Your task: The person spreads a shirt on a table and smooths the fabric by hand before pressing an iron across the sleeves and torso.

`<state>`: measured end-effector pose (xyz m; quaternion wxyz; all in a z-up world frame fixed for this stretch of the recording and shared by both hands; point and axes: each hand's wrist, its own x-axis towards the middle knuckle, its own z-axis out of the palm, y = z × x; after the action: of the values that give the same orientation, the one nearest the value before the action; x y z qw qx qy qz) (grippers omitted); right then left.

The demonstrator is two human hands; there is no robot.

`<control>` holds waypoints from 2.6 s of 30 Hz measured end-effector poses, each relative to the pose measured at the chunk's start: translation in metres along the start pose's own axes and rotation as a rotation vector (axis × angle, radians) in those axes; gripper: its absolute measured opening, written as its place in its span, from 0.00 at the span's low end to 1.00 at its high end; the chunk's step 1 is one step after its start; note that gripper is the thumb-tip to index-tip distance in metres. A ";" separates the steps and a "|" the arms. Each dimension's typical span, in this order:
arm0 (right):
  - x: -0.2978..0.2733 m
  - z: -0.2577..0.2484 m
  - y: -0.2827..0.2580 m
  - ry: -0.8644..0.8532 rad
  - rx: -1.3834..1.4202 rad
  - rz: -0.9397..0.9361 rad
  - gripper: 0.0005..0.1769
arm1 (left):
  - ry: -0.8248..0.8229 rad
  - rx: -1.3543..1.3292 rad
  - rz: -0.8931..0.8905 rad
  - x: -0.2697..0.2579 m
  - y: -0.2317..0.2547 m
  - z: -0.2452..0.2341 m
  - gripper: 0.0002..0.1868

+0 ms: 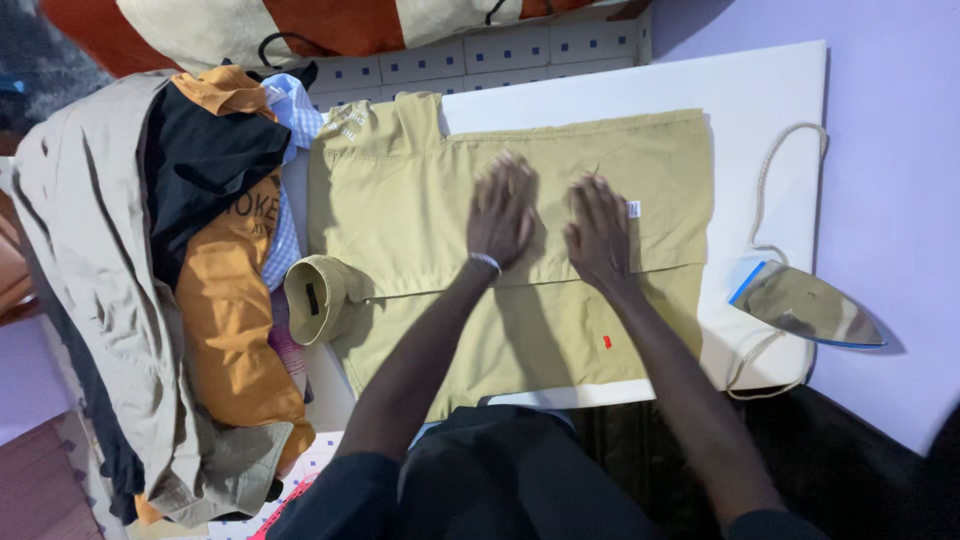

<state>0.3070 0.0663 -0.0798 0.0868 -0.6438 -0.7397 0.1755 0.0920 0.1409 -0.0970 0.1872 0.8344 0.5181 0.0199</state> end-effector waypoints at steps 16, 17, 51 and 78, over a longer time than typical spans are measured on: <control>-0.107 -0.031 0.144 0.317 0.341 0.768 0.07 | -0.010 0.005 0.090 -0.052 0.004 -0.036 0.38; -0.104 -0.038 0.146 0.252 0.526 0.865 0.10 | -0.009 0.000 0.092 -0.052 0.005 -0.037 0.38; -0.099 -0.028 0.159 0.120 -0.039 0.582 0.06 | 0.031 -0.113 0.086 -0.055 0.002 -0.038 0.39; -0.082 0.012 0.144 0.482 -0.021 0.544 0.23 | -0.007 -0.030 0.127 -0.032 -0.017 -0.044 0.34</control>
<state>0.4486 -0.0005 -0.1361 0.2020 -0.8408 -0.5015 0.0277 0.0529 0.1328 -0.0568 0.1998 0.8626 0.4633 0.0364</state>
